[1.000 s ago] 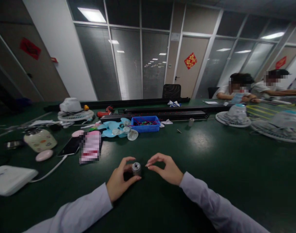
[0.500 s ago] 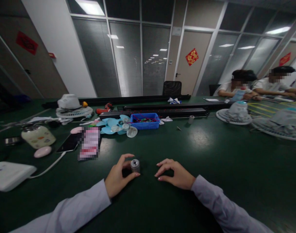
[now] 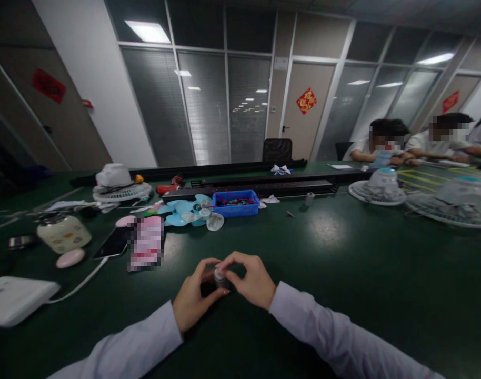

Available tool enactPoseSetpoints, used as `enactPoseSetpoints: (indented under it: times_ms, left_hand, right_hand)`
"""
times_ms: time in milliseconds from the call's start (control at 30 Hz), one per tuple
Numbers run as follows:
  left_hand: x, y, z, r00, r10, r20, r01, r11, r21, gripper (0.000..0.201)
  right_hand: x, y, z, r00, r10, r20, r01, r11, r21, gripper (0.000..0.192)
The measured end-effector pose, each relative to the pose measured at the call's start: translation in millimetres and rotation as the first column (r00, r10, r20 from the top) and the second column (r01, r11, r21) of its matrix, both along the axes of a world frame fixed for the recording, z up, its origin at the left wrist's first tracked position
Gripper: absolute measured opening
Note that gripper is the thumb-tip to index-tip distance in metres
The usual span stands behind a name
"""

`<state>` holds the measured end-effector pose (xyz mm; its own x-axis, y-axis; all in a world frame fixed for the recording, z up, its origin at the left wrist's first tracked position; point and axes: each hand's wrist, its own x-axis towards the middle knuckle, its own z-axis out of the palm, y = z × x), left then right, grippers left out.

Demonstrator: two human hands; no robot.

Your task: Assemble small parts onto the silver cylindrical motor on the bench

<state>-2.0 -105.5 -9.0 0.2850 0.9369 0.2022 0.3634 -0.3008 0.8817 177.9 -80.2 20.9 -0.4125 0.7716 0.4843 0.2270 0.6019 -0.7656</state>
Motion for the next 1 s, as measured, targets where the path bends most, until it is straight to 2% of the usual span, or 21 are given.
enactPoseSetpoints:
  times_ms: [167, 333, 467, 567, 1000]
  left_hand:
    - [-0.4, 0.2, -2.1, 1.000, -0.012, -0.004, 0.012, 1.000, 0.005, 0.050]
    - [0.0, 0.9, -2.7, 1.000, -0.015, 0.010, 0.014, 1.000, 0.011, 0.049]
    - [-0.8, 1.1, -2.4, 1.000, -0.023, 0.013, 0.023, 1.000, 0.012, 0.050]
    - [-1.4, 1.1, -3.0, 1.000, -0.018, -0.001, 0.018, 1.000, 0.014, 0.050]
    - [-1.6, 0.8, -4.5, 1.000, 0.001, -0.015, -0.001, 1.000, 0.017, 0.052]
  right_hand:
    - [-1.4, 1.1, -0.2, 0.999, 0.033, 0.015, -0.033, 0.999, 0.021, 0.016]
    - [-2.7, -0.5, -0.1, 1.000, -0.016, 0.018, 0.016, 1.000, 0.015, 0.015]
    - [-6.0, 0.8, -1.7, 0.998, -0.067, 0.002, 0.067, 0.997, -0.032, 0.008]
    - [-8.5, 2.1, -2.4, 0.996, -0.084, -0.014, 0.082, 0.994, -0.068, 0.011]
    - [-7.5, 0.3, -10.0, 0.998, -0.017, -0.068, 0.011, 0.996, -0.089, 0.007]
